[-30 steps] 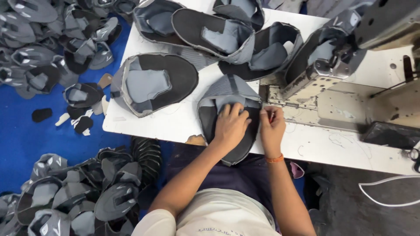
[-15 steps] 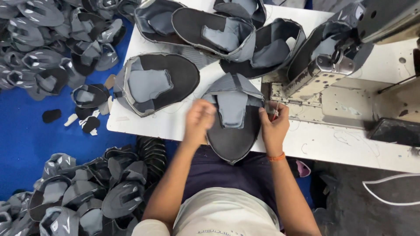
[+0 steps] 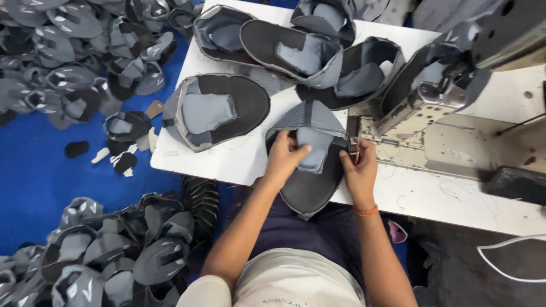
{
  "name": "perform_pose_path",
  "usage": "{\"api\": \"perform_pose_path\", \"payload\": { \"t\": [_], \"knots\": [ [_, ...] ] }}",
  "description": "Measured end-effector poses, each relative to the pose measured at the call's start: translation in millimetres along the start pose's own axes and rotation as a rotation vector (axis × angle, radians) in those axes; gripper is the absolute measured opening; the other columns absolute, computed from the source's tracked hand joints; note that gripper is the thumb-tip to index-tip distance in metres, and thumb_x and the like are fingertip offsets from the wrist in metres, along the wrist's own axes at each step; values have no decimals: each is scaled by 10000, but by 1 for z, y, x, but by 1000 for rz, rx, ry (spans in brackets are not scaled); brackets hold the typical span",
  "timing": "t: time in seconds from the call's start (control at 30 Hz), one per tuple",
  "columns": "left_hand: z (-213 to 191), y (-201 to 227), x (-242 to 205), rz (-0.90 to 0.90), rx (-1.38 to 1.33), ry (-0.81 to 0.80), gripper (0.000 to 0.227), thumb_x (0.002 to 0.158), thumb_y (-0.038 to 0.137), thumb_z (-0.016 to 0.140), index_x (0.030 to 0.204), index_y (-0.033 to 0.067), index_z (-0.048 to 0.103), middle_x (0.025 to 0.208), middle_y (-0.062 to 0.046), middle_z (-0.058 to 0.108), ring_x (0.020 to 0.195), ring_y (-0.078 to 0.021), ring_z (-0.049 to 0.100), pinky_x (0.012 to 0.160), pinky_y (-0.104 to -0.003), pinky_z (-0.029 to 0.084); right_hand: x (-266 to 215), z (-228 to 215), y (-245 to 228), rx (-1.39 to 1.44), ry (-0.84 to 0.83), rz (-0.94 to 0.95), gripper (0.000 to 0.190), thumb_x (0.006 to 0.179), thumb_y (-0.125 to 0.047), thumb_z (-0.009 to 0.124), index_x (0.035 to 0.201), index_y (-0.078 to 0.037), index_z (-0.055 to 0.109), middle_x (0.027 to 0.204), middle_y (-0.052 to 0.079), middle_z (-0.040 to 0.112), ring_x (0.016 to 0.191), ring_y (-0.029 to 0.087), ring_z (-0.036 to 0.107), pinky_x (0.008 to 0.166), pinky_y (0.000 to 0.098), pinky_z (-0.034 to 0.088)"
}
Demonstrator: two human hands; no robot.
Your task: The person uses a pair of scissors to trim excess fabric and threads from the edges of grey slipper uppers. They handle the slippers one at a time, turning them over to access different sides, and place the finished items on a white table next to a sewing machine.
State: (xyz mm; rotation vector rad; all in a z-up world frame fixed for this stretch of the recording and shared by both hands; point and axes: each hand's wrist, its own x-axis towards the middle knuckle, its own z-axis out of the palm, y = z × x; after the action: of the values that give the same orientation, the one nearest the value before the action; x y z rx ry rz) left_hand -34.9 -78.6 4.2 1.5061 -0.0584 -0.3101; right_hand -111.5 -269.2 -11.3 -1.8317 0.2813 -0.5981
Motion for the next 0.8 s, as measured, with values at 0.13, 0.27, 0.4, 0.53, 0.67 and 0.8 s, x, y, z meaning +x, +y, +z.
{"api": "perform_pose_path", "payload": {
  "t": [0.13, 0.27, 0.4, 0.53, 0.67, 0.8],
  "knots": [
    [-7, 4, -4, 203, 126, -400, 305, 862, -29, 721, 1152, 65, 731, 1093, -50, 725, 1036, -209, 660, 931, -340, 521, 3, -7, 0, 86, 43, 33, 380, 944, -2, 687, 1283, -27, 518, 971, 5, 582, 840, 75, 530, 759, 213, 444],
    [-17, 8, -45, 531, 680, -579, 508, 684, -185, 602, 954, 171, 845, 1071, -25, 683, 1071, -267, 566, 974, -350, 499, 4, -3, 3, 22, 97, 50, 326, 974, 4, 668, 1276, -31, 551, 951, 12, 566, 844, 87, 522, 776, 222, 452],
    [-21, 17, -80, 556, 689, -442, 464, 751, -167, 605, 1015, 147, 823, 1179, -20, 674, 1113, -295, 540, 993, -365, 472, -3, -3, -9, -36, 68, -4, 286, 997, 9, 666, 1262, -19, 561, 958, 7, 572, 850, 89, 521, 798, 231, 461],
    [-24, 1, -81, 556, 667, -406, 402, 802, -129, 628, 1028, 149, 811, 1205, 0, 685, 1160, -278, 559, 1034, -366, 477, -4, -2, -6, -45, 59, -2, 252, 993, -2, 677, 1223, -17, 573, 939, -6, 593, 832, 80, 529, 783, 227, 464],
    [-27, 16, -91, 559, 550, -197, 677, 847, 101, 748, 1457, 68, 457, 1527, -190, 409, 1428, -398, 407, 1187, -444, 373, -2, -11, 0, -58, 44, 68, 213, 974, -37, 727, 1150, -12, 610, 906, -1, 579, 804, 85, 504, 743, 230, 446],
    [-33, 31, -129, 580, 799, -383, 1035, 733, 365, 869, 1551, 84, 302, 1625, -254, 242, 1535, -467, 277, 1245, -530, 273, 5, -10, 20, 169, -52, 107, 143, 1017, -52, 665, 1143, -29, 599, 992, -12, 613, 894, 76, 553, 806, 227, 456]
  ]
}}
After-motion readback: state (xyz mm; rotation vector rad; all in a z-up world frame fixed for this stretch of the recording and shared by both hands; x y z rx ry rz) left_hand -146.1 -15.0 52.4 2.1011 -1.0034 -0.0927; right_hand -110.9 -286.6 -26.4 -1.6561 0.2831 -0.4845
